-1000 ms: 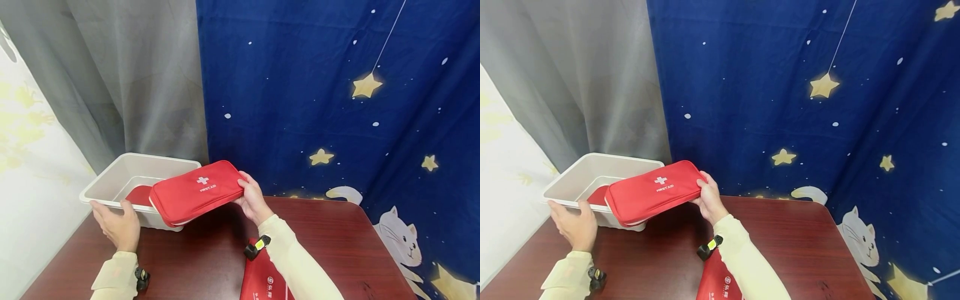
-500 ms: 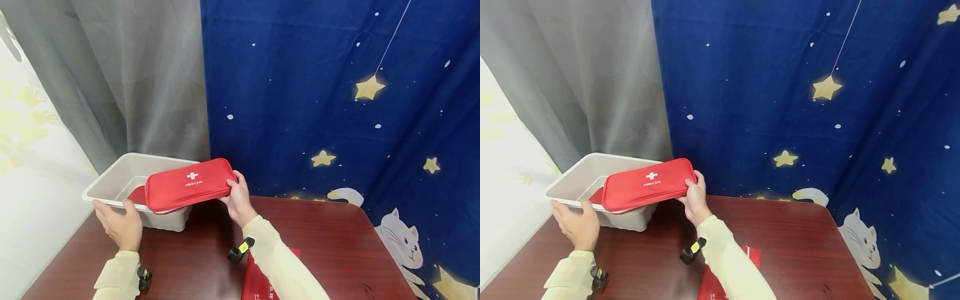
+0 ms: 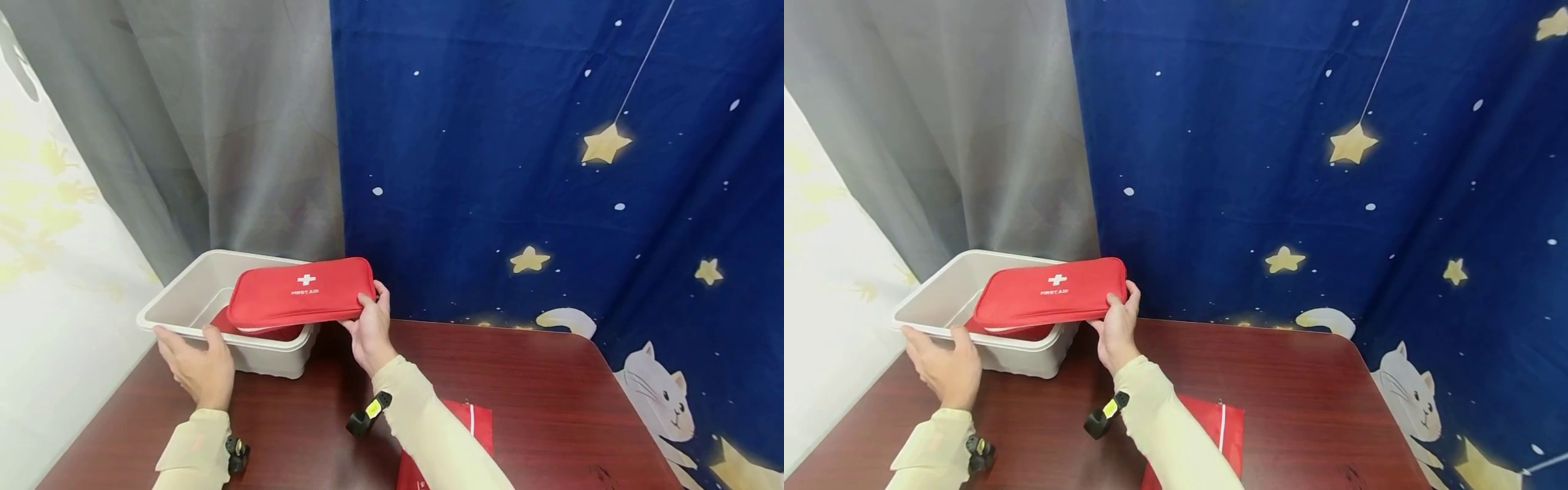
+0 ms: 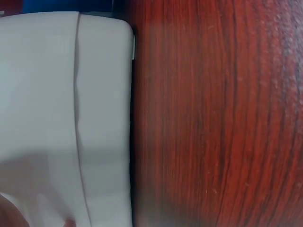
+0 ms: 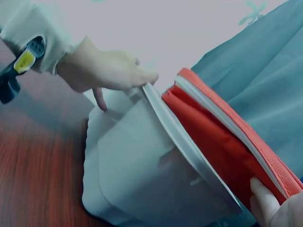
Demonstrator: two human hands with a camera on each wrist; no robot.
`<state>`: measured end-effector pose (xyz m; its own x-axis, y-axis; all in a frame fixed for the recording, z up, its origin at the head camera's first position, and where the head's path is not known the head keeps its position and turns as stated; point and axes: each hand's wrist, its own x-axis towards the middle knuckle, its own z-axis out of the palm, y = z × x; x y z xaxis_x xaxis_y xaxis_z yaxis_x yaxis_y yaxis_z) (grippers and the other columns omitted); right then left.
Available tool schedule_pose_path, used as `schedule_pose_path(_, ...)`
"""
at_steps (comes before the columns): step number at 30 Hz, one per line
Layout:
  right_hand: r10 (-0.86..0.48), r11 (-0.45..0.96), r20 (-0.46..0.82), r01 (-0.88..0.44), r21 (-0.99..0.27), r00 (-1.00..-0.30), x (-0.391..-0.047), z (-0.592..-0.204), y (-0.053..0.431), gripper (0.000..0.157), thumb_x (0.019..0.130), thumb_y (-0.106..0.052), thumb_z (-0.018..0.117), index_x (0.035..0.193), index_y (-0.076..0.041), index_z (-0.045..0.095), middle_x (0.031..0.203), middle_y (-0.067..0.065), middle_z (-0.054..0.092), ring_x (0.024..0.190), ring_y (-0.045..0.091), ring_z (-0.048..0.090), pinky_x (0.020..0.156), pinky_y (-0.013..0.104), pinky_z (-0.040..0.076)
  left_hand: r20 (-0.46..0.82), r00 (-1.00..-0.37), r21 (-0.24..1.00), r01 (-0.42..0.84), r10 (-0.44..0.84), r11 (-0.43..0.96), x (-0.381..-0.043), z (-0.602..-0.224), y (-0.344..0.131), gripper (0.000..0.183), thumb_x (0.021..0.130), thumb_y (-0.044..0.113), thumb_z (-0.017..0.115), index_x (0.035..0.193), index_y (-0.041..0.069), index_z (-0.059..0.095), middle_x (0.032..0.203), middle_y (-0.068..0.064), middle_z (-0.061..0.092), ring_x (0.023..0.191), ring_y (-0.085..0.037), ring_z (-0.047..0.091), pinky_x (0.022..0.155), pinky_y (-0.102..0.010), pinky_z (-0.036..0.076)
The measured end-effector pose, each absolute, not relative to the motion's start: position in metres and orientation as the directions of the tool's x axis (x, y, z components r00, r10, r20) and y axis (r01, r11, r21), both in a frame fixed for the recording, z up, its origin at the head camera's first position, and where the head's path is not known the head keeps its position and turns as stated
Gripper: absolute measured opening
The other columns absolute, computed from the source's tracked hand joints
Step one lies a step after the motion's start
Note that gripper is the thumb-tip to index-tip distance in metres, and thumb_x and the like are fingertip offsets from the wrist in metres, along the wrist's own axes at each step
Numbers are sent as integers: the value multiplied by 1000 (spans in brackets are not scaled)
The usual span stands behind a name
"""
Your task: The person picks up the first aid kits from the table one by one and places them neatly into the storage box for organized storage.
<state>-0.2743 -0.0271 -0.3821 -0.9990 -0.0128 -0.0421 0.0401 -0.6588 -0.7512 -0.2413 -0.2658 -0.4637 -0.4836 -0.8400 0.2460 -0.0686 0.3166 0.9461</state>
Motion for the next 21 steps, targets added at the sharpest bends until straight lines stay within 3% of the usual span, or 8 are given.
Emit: schedule_pose_path(21, 87, -732, -87, -4, -681, -992, -262, -379, -65, 31, 89, -7, 42, 118, -8, 30, 123, 18, 47, 104, 28, 56, 82, 50, 48, 242, -481, 947, -73, -843, 314, -242, -465, -266, 78, 85, 38, 46, 148, 26, 2, 152, 8, 12, 138, -11, 14, 112, -31, 12)
